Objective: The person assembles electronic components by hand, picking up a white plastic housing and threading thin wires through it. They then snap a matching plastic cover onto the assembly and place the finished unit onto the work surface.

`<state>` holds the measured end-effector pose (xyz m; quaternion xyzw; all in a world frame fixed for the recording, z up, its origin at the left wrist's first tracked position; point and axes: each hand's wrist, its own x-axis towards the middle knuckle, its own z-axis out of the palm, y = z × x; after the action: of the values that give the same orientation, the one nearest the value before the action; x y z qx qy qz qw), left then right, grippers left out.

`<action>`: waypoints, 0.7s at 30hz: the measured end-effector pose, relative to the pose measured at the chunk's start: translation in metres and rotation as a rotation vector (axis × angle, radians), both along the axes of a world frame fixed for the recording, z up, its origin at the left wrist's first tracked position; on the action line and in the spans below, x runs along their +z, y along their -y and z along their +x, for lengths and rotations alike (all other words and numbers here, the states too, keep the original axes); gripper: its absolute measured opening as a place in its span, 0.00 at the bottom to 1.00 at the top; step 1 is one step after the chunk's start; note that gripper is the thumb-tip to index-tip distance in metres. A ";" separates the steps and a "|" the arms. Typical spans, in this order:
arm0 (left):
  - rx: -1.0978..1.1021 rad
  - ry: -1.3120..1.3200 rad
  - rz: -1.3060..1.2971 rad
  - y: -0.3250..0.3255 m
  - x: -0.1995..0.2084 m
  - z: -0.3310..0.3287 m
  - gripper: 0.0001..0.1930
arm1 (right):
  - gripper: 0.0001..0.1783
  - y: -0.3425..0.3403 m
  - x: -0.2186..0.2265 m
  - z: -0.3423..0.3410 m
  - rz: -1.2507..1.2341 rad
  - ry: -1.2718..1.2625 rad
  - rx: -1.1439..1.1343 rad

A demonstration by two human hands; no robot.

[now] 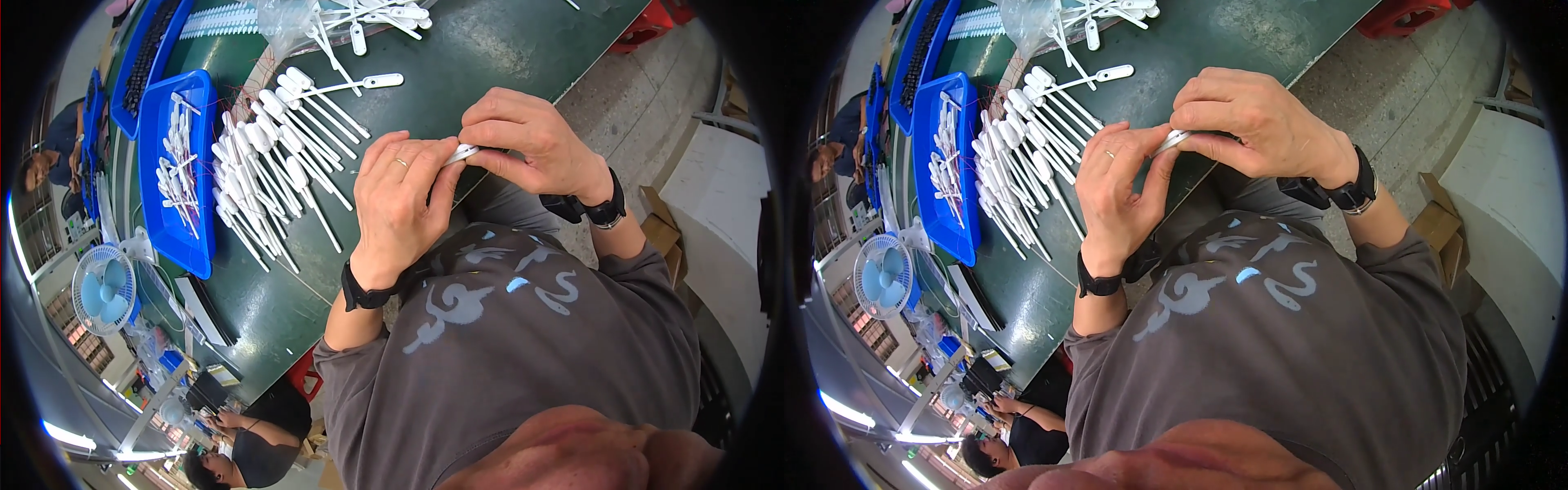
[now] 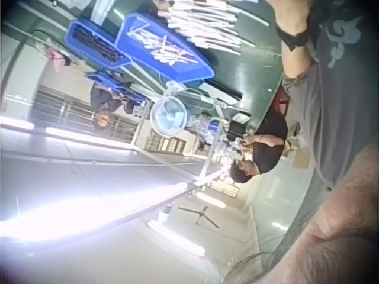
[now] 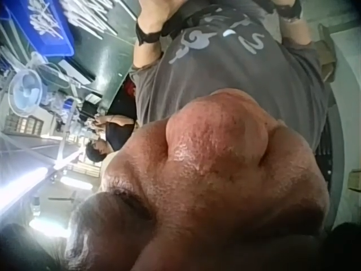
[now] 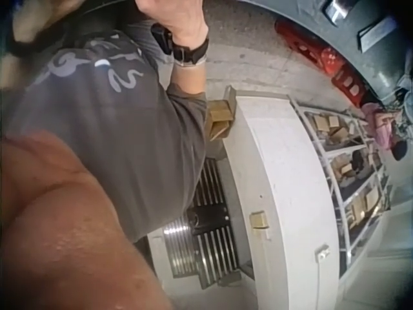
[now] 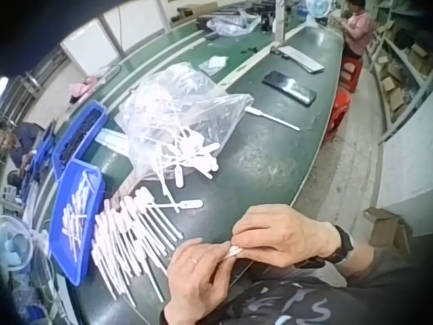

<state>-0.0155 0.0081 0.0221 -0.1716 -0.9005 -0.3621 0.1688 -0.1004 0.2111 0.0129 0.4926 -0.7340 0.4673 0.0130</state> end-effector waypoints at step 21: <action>0.077 -0.294 -0.252 0.003 -0.009 -0.003 0.18 | 0.09 0.004 0.000 0.004 0.003 0.188 -0.047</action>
<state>-0.0186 0.0049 0.0134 -0.2078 -0.9103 -0.2110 0.2894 -0.0961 0.2070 0.0131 0.4293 -0.7440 0.5099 -0.0458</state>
